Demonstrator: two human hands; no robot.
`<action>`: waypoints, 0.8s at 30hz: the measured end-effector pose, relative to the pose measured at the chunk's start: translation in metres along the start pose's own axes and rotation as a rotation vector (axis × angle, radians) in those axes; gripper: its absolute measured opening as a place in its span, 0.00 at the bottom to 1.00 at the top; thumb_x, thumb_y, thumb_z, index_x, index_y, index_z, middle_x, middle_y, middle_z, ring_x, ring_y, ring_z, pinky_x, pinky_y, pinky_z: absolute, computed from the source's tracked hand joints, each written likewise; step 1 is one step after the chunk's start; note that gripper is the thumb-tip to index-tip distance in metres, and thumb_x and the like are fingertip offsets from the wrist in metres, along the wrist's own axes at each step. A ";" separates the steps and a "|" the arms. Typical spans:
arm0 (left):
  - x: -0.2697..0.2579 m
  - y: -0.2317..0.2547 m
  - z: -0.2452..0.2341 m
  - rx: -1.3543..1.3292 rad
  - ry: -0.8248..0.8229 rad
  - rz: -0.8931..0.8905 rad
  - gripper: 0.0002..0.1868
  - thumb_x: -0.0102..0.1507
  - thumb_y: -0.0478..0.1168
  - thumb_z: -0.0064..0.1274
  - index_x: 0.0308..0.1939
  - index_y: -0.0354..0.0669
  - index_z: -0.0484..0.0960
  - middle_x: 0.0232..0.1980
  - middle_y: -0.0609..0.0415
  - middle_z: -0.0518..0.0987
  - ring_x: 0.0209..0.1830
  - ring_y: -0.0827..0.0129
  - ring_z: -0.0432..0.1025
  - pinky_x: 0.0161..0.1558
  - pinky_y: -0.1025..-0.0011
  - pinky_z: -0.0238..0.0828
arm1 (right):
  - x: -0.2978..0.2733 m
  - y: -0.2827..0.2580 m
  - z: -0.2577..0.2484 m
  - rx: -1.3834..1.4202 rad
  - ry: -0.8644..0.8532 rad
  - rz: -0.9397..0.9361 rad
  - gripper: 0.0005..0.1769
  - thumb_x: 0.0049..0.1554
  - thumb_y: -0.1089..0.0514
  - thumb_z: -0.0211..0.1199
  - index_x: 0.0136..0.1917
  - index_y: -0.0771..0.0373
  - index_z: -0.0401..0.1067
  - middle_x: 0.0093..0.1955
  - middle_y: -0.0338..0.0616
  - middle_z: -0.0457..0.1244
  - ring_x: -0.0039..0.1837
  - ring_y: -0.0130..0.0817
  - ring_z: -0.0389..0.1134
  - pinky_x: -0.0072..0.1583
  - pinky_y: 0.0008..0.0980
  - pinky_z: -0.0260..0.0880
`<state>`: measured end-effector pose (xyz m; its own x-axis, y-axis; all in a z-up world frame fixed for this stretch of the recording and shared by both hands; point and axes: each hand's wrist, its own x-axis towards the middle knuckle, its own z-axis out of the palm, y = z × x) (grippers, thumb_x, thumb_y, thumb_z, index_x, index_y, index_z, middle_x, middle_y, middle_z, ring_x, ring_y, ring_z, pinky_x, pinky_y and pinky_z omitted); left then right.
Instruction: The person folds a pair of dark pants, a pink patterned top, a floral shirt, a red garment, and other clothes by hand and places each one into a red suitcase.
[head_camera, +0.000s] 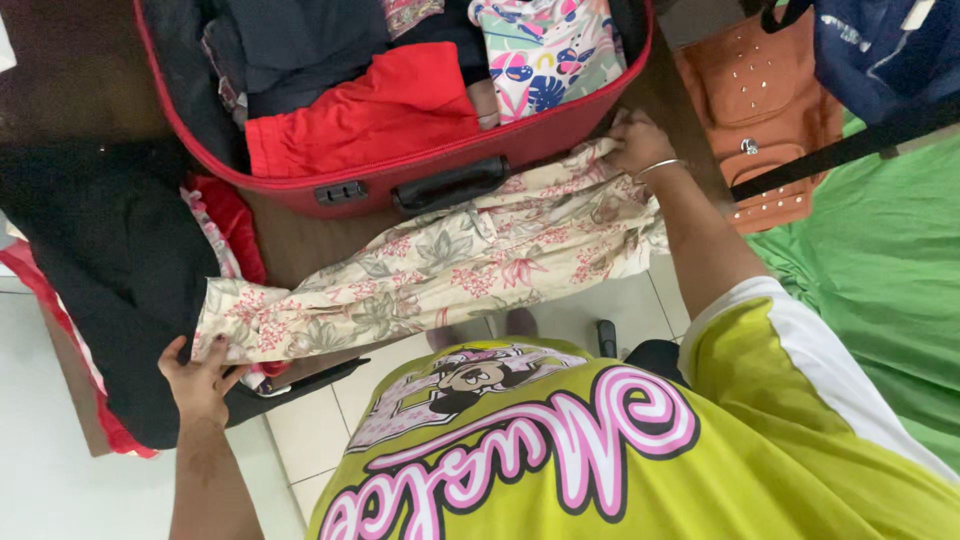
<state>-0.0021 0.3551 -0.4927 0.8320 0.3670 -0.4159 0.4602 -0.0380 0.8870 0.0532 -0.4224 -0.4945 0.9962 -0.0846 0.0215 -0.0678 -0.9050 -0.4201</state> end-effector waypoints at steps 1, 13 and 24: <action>0.003 -0.001 0.001 0.020 0.008 0.006 0.38 0.65 0.33 0.60 0.72 0.45 0.53 0.60 0.45 0.74 0.51 0.61 0.75 0.47 0.55 0.82 | -0.003 0.000 -0.004 -0.048 0.006 0.005 0.19 0.48 0.56 0.74 0.54 0.56 0.81 0.53 0.55 0.67 0.57 0.55 0.68 0.61 0.48 0.68; 0.023 -0.014 0.001 0.103 0.099 0.002 0.38 0.61 0.31 0.63 0.73 0.38 0.62 0.59 0.45 0.78 0.48 0.64 0.78 0.42 0.62 0.80 | -0.208 -0.039 0.063 -0.076 0.143 0.064 0.57 0.49 0.24 0.61 0.79 0.59 0.54 0.79 0.69 0.46 0.80 0.65 0.39 0.69 0.76 0.30; -0.039 0.085 0.009 -0.436 -0.348 -0.094 0.24 0.66 0.33 0.53 0.67 0.33 0.73 0.66 0.47 0.78 0.67 0.61 0.72 0.69 0.61 0.66 | -0.124 -0.059 0.054 -0.412 0.026 0.291 0.35 0.55 0.37 0.65 0.73 0.47 0.66 0.84 0.58 0.45 0.84 0.60 0.39 0.72 0.79 0.29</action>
<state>0.0074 0.3287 -0.4027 0.8806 0.0192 -0.4735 0.4284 0.3948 0.8127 -0.0637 -0.3355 -0.5213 0.9316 -0.3631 -0.0185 -0.3634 -0.9314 -0.0190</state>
